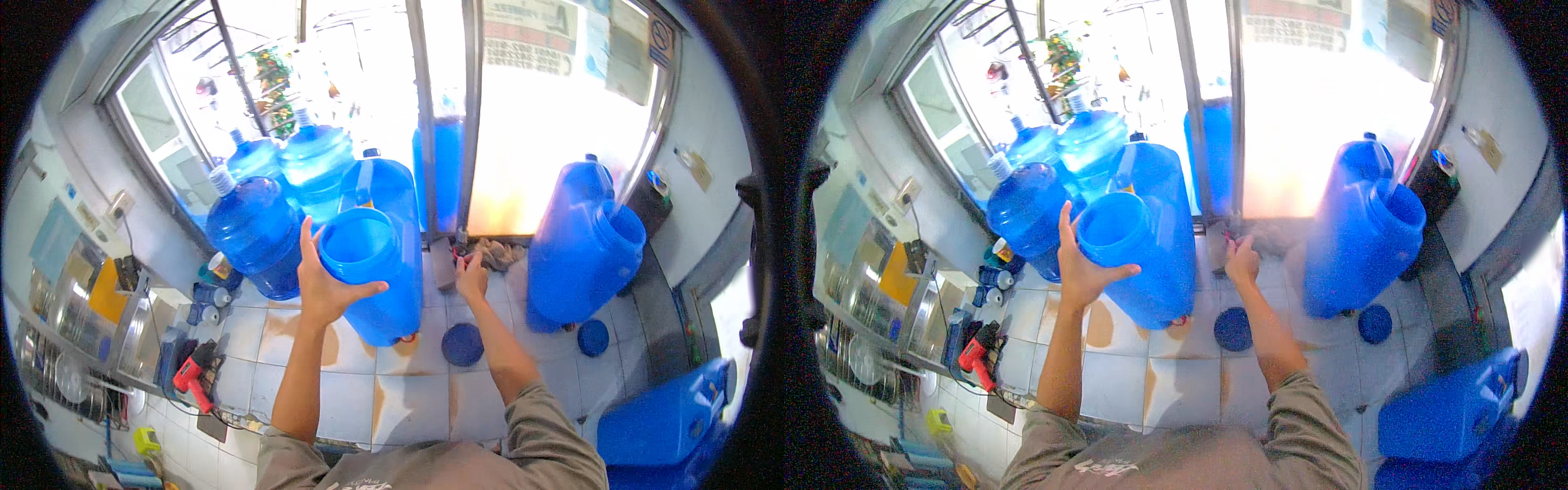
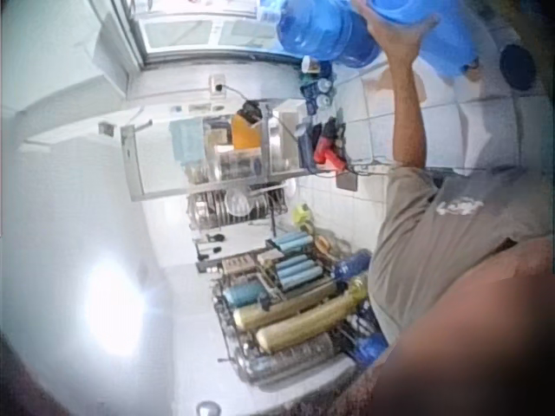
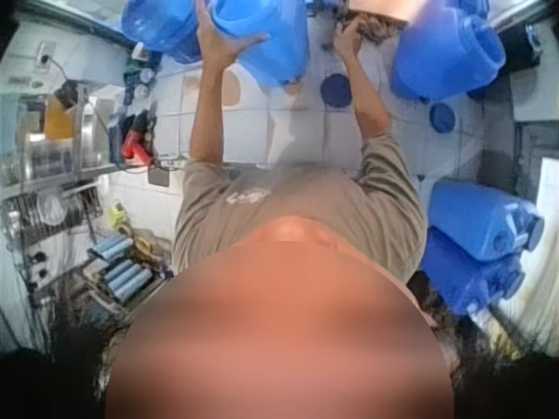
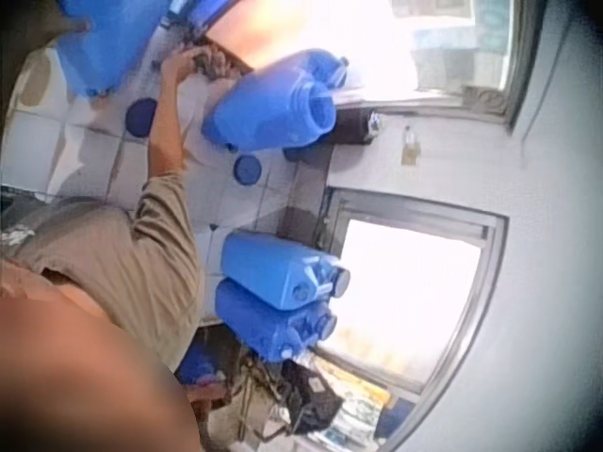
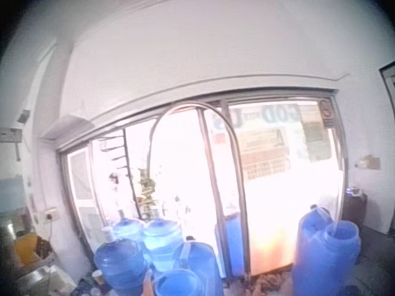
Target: The person fills several large blue water containers from a dispenser, caps them, and moves them aside. They also wipe the tiled floor with a cloth to remove spilled water.
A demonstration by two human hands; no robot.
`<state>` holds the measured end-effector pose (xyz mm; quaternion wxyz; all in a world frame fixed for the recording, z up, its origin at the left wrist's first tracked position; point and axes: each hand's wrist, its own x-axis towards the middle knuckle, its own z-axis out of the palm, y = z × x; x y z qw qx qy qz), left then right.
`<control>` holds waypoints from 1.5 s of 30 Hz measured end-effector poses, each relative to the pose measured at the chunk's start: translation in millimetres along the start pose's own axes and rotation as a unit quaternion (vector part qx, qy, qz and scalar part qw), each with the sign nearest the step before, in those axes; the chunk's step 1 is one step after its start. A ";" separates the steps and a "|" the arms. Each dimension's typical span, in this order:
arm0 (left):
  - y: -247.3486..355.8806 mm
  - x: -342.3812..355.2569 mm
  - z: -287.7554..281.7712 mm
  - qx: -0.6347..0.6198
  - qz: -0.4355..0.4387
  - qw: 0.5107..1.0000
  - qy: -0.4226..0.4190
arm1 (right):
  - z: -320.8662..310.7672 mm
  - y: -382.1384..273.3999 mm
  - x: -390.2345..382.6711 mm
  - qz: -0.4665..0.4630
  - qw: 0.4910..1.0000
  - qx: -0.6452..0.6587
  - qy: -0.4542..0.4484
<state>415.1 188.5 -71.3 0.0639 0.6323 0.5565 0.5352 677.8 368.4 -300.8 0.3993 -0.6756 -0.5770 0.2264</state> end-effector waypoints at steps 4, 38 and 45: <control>-3.9 -0.2 -3.9 0.017 -0.015 1.000 0.011 | 9.6 -42.7 28.0 -0.070 0.996 -0.046 0.038; 1.4 -320.9 112.4 -0.215 -0.057 0.909 -0.353 | -689.3 -22.7 -245.5 0.015 0.748 -0.383 0.542; -12.1 -262.3 139.5 -0.221 -0.024 0.926 -0.306 | -693.8 53.9 -215.6 0.480 0.696 -0.519 0.125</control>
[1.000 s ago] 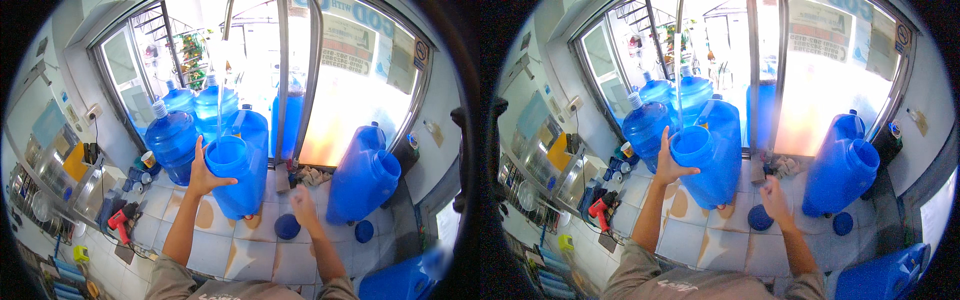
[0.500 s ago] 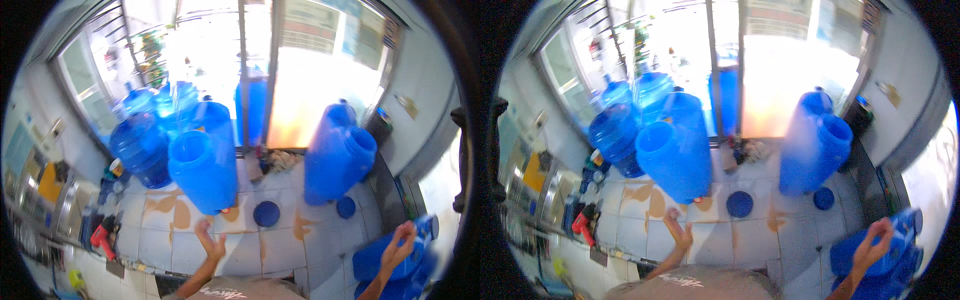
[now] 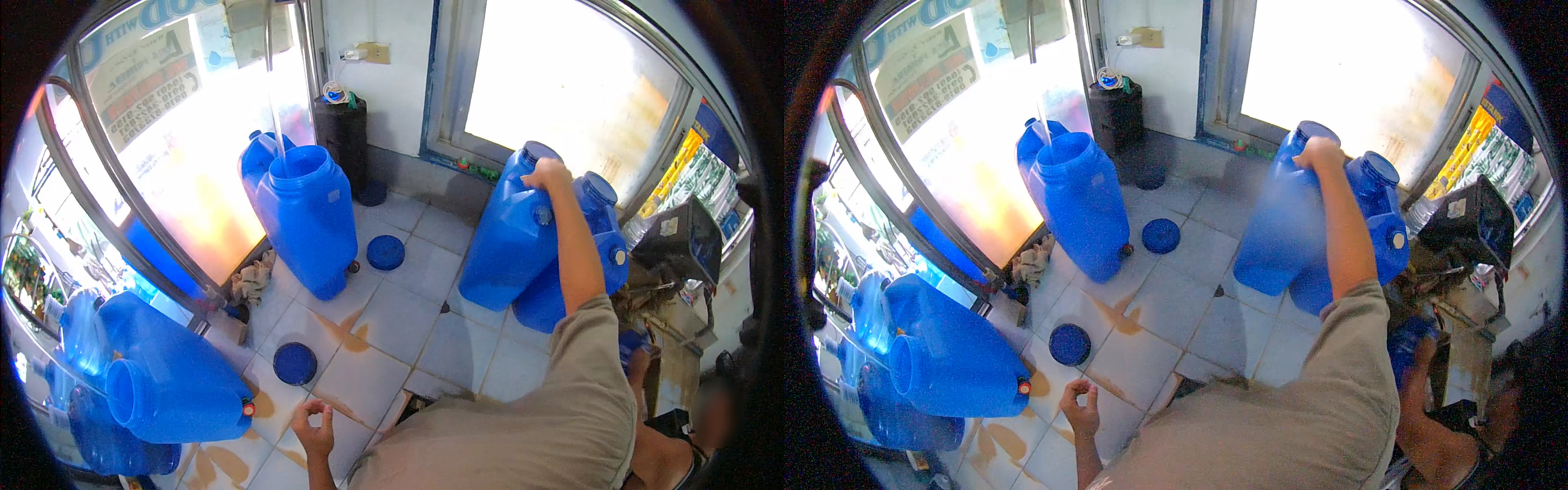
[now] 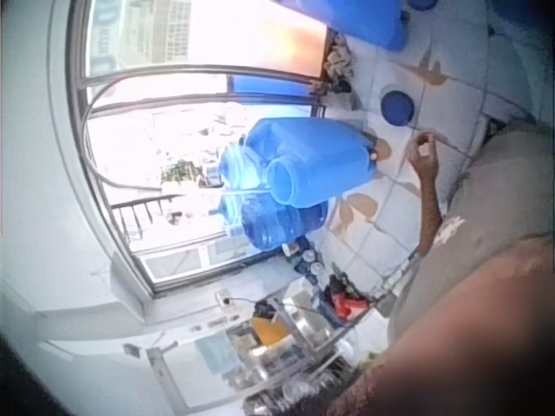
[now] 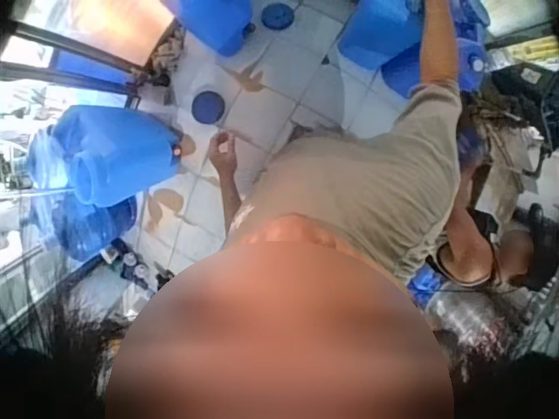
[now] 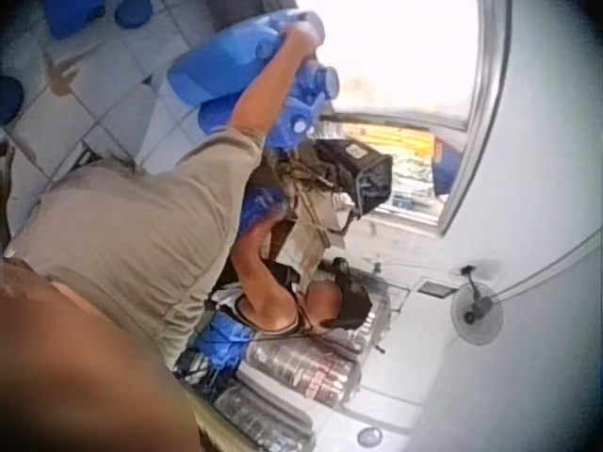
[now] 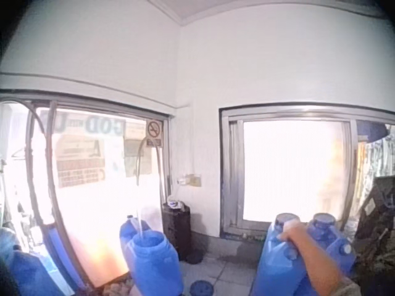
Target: The person fills several large blue water containers from a dispenser, caps them, and moves them aside. They also wipe the tiled floor with a cloth to remove spilled water.
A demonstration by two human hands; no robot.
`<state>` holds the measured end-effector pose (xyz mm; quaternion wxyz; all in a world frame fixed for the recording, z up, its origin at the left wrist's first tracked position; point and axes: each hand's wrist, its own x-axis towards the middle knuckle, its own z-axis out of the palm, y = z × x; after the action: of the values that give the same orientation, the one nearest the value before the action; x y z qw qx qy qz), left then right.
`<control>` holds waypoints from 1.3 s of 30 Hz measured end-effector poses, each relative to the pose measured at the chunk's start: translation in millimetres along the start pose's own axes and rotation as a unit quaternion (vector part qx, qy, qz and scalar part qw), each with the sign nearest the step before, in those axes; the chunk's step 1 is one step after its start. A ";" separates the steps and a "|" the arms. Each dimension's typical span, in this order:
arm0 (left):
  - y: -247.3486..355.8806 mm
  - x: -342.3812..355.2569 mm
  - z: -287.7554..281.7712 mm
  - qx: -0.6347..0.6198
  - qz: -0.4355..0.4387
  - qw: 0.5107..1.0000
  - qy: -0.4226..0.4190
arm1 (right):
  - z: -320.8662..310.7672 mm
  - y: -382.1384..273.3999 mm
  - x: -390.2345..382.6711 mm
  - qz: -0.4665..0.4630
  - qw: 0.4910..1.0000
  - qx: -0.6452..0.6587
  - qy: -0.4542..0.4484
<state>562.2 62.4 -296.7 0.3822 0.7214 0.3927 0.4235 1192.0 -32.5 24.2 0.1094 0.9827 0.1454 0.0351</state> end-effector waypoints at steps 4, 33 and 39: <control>-2.2 11.7 -2.2 -0.014 0.000 0.999 0.038 | 24.6 9.9 -5.6 -0.131 0.990 -0.002 0.059; -121.7 -120.0 42.4 0.226 -0.155 0.959 -0.072 | -19.9 -207.1 -366.1 -0.710 0.650 0.245 0.113; -59.6 -164.1 -87.6 0.261 -0.190 0.934 -0.155 | -61.3 -210.3 -437.6 -0.805 0.516 0.275 0.106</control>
<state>413.3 -40.7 -369.8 0.3095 0.7644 0.5550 0.1087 709.3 48.0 20.2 -0.2009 0.4162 0.8868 -0.0061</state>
